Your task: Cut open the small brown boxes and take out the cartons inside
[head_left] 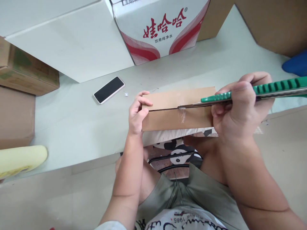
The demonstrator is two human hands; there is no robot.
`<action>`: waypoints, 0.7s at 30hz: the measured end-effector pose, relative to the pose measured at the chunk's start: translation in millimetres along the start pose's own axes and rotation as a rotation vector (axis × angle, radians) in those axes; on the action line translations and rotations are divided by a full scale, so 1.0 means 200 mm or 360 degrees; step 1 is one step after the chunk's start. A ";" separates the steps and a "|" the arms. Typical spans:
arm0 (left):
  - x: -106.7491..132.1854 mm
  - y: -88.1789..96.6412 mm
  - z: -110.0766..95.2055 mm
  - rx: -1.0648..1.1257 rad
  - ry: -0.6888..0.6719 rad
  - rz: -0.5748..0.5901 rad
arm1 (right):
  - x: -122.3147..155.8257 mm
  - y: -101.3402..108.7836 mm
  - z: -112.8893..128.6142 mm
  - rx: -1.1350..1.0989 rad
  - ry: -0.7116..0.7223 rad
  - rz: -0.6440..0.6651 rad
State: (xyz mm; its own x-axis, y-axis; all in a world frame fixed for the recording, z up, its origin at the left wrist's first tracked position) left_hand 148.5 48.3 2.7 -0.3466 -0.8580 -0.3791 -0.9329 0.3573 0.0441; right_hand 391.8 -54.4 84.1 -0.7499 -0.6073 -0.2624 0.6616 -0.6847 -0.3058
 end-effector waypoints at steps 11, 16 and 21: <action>0.00 -0.01 0.00 0.0107 0.0024 -0.0012 | -0.01 -0.01 0.01 0.0023 -0.0103 -0.0008; 0.00 -0.02 -0.01 0.0039 0.0009 -0.0017 | 0.00 -0.01 0.00 0.0057 -0.0055 0.0006; 0.00 -0.01 0.00 0.0042 0.0022 0.0003 | 0.01 0.00 0.00 0.0084 -0.0045 0.0025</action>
State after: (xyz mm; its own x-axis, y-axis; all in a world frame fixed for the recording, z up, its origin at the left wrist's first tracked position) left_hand 150.6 47.0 3.0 -0.3501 -0.8622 -0.3661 -0.9294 0.3685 0.0207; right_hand 390.5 -54.9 84.1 -0.7396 -0.6286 -0.2406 0.6730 -0.6950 -0.2530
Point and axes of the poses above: each hand's wrist, its own x-axis away from the middle knuckle, its own y-axis out of the back of the hand, z = x × y, the point moved 5 cm from there along -x, towards the middle knuckle, and after that the axes turned 4 degrees about x, right-handed, at the moved point
